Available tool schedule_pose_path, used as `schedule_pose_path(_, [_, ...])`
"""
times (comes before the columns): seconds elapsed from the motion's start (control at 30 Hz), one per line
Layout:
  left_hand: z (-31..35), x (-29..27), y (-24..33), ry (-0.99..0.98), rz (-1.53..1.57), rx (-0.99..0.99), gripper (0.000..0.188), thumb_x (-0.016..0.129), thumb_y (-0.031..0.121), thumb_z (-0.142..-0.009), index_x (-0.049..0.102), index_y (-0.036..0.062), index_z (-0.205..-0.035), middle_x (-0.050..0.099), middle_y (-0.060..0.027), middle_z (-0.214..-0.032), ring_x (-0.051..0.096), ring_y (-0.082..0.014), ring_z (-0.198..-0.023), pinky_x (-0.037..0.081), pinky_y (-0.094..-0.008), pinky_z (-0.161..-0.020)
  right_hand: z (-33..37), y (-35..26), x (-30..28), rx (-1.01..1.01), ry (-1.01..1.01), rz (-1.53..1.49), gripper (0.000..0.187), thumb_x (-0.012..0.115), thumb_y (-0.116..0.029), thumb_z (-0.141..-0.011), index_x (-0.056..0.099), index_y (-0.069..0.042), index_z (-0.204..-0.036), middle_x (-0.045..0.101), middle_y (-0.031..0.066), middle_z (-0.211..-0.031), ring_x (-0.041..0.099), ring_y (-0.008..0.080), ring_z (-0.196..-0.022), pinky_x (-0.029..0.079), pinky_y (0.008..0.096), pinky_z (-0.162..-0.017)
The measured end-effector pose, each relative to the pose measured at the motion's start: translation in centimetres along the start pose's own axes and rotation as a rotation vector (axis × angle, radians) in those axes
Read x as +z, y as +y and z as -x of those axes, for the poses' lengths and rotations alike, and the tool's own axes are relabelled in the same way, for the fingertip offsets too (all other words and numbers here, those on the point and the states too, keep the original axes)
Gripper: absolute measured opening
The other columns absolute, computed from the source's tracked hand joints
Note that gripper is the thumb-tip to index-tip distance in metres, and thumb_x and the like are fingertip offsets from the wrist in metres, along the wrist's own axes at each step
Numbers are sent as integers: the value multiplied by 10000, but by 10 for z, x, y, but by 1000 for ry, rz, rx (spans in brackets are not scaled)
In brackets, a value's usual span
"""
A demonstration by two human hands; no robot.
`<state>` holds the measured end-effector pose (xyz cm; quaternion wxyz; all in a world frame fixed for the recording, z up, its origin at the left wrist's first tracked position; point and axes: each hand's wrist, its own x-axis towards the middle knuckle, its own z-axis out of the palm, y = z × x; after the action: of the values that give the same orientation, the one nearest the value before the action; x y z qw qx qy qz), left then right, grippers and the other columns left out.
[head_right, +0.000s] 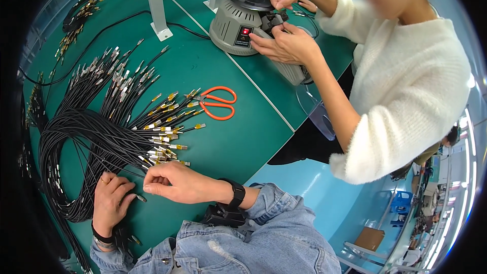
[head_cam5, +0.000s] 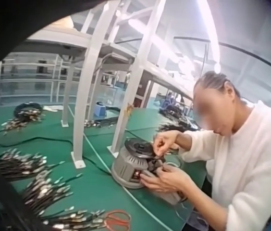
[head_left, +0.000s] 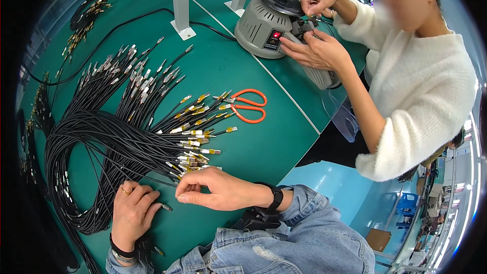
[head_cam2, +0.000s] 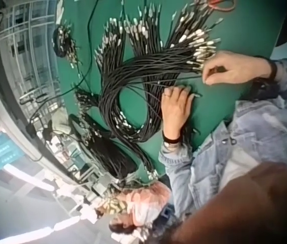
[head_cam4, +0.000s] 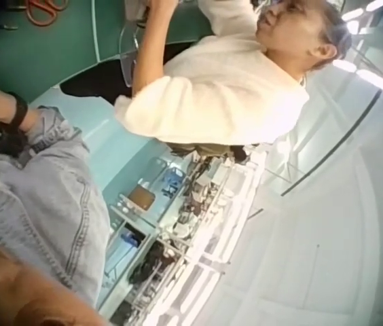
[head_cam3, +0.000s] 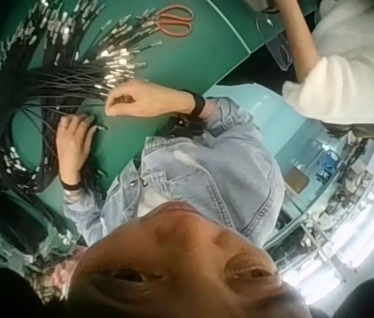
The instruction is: The person gathers a bundle of cables, moves them across the table, and then slides a small sleeve onto the end of each cable one at a time.
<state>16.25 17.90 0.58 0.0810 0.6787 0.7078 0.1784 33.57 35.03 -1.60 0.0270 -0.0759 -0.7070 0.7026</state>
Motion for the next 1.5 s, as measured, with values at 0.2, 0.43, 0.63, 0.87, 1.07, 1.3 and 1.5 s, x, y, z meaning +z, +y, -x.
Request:
schedule_pose_path(0.2, [1,5,-8,-1,47,-24,269,759,125,-607,661,62,-850,591,-20,-852,522,-238,-825,428,-361,-706,-5,4,-12,32,-29,-240,165,596,-162,-916,608,-8,-973,626,35,-810,594,86,-689,460,246,-636])
schedule_pose_path(0.43, [2,8,-15,-6,99,-37,275,761,154,-598,668,80,-846,589,-9,-851,512,-227,-811,427,-356,-714,-8,8,-17,109,-73,-344,163,595,-163,-923,603,-27,-1013,622,20,-814,597,69,-667,450,227,-631])
schedule_pose_path(0.63, [3,10,-19,-18,139,-48,283,761,158,-593,667,84,-849,588,-12,-853,505,-234,-809,424,-365,-716,-9,7,-18,149,-77,-335,162,605,-162,-916,610,-28,-1007,623,18,-823,598,69,-669,445,223,-616])
schedule_pose_path(0.87, [5,11,-21,-18,150,-55,312,766,146,-567,663,82,-855,591,-26,-857,497,-254,-810,419,-373,-716,-9,6,-18,162,-71,-295,160,614,-159,-908,617,-34,-1008,625,18,-835,596,70,-668,443,224,-617])
schedule_pose_path(1.07, [5,11,-21,-22,145,-61,302,765,157,-583,669,81,-859,589,-17,-863,509,-238,-816,426,-373,-729,-9,7,-16,156,-59,-284,155,611,-152,-909,617,-32,-1007,624,19,-845,596,71,-670,443,223,-617])
schedule_pose_path(1.3, [3,10,-16,-17,129,-51,295,766,132,-588,665,73,-859,584,-27,-862,509,-248,-812,425,-373,-727,-9,6,-15,74,-39,-310,144,595,-134,-916,608,-10,-988,619,33,-748,588,75,-632,445,223,-580])
schedule_pose_path(1.5, [2,9,-10,-26,115,-69,305,759,96,-598,648,56,-879,576,-58,-859,495,-278,-828,416,-378,-728,-8,6,-12,2,11,-238,170,605,-151,-894,588,18,-882,624,70,-712,590,107,-610,456,261,-545])
